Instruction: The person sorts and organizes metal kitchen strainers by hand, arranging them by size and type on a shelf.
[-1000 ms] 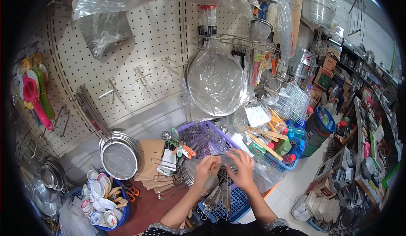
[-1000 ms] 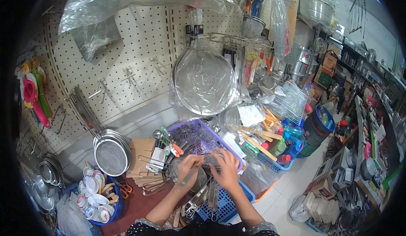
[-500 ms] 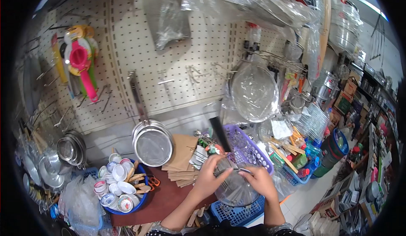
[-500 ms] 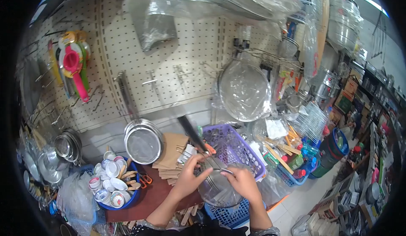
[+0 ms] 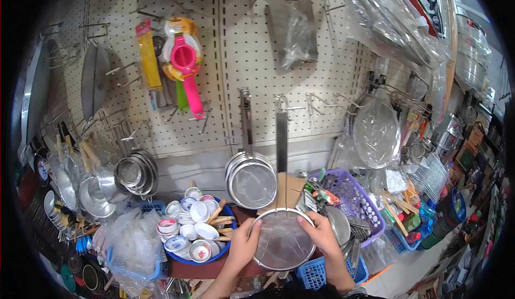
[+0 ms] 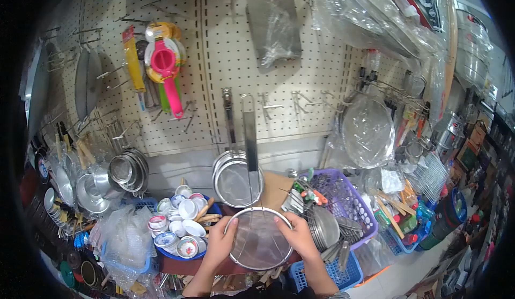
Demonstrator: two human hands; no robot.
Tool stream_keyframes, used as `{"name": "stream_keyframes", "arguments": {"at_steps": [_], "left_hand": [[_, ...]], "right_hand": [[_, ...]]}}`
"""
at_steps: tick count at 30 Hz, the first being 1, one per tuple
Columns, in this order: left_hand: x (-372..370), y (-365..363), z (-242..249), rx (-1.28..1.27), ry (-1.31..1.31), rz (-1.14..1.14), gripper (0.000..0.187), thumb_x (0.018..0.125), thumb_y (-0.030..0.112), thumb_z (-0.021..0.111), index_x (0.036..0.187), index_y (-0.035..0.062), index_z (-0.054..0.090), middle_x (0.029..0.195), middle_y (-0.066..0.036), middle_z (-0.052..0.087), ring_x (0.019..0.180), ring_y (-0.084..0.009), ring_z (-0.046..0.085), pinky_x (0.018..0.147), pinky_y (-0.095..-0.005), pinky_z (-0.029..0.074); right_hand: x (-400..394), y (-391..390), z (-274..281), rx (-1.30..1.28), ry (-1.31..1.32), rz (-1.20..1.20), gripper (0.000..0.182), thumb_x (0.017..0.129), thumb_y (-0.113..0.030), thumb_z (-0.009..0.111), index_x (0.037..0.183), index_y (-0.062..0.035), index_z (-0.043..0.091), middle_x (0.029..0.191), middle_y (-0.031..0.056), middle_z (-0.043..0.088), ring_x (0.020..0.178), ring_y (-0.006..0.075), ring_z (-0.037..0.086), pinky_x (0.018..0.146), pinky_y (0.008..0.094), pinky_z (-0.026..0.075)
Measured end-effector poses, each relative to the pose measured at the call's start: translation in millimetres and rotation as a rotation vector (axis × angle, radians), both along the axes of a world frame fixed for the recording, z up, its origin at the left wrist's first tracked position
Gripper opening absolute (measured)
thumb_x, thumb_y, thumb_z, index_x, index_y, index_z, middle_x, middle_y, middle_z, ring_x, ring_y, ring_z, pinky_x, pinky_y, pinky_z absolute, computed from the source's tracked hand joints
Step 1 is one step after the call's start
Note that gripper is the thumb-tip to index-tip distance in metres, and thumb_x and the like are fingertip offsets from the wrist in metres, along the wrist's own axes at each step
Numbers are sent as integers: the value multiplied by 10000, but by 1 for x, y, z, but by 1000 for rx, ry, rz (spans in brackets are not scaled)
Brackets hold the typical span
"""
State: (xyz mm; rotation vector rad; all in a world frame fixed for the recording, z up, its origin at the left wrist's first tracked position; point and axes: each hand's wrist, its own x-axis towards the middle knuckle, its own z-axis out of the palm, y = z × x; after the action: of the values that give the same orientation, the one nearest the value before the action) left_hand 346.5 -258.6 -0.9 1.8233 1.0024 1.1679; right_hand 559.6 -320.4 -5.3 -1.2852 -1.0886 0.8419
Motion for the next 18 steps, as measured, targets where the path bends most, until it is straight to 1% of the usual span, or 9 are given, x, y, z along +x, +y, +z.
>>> {"name": "stream_keyframes", "arguments": {"at_steps": [1,3,4,7,9,12,15,18], "left_hand": [[-5,8,-2,53,-16,52,268,1019,234,574,955,-17,644,649,-126,565,590,-148,514,578,-335,427],[-15,23,-2,-15,-32,62,262,1013,227,584,959,-20,654,652,-97,576,615,-122,509,586,-318,426],[-19,31,-6,-12,-49,73,265,1012,227,586,958,-22,659,653,-91,578,617,-122,509,587,-315,426],[-27,51,-9,-7,-78,101,272,1008,228,591,955,-26,672,652,-78,585,619,-120,508,589,-311,426],[-30,57,-4,-17,-63,113,277,1007,230,593,951,-28,679,649,-76,588,615,-117,510,586,-312,426],[-33,71,-10,32,-58,121,281,1003,235,596,943,-25,682,651,-85,598,615,-122,523,585,-313,426],[-34,81,-10,5,-10,108,283,997,238,613,942,-30,685,662,-21,568,626,-78,486,581,-290,419],[-30,96,-21,-38,-26,105,285,999,243,611,978,-27,700,688,-38,630,630,-82,548,576,-293,449]], "right_hand": [[-6,10,-6,34,-15,-26,215,973,-196,661,976,18,686,777,-36,615,726,40,512,641,231,413],[-23,29,-15,97,-45,-87,234,980,-209,650,992,21,690,751,-17,614,729,56,528,652,245,435],[-31,42,-22,151,-29,-126,225,988,-196,640,999,22,695,730,-27,590,712,50,508,639,246,427],[-38,64,-26,71,-34,-121,226,986,-197,643,1005,20,702,742,-26,606,710,48,513,636,239,427],[-43,73,-25,103,-22,-112,238,984,-212,646,1012,16,709,750,-27,628,687,45,509,619,236,419],[-44,91,-38,104,-5,-114,243,983,-220,646,1022,10,714,744,-29,631,668,46,502,607,238,414],[-44,103,-47,89,23,-118,242,983,-221,646,1029,5,718,734,-34,625,661,49,503,604,239,414],[-40,113,-52,55,32,-125,236,982,-217,647,1029,2,720,730,-37,621,662,52,510,604,239,414]]}}
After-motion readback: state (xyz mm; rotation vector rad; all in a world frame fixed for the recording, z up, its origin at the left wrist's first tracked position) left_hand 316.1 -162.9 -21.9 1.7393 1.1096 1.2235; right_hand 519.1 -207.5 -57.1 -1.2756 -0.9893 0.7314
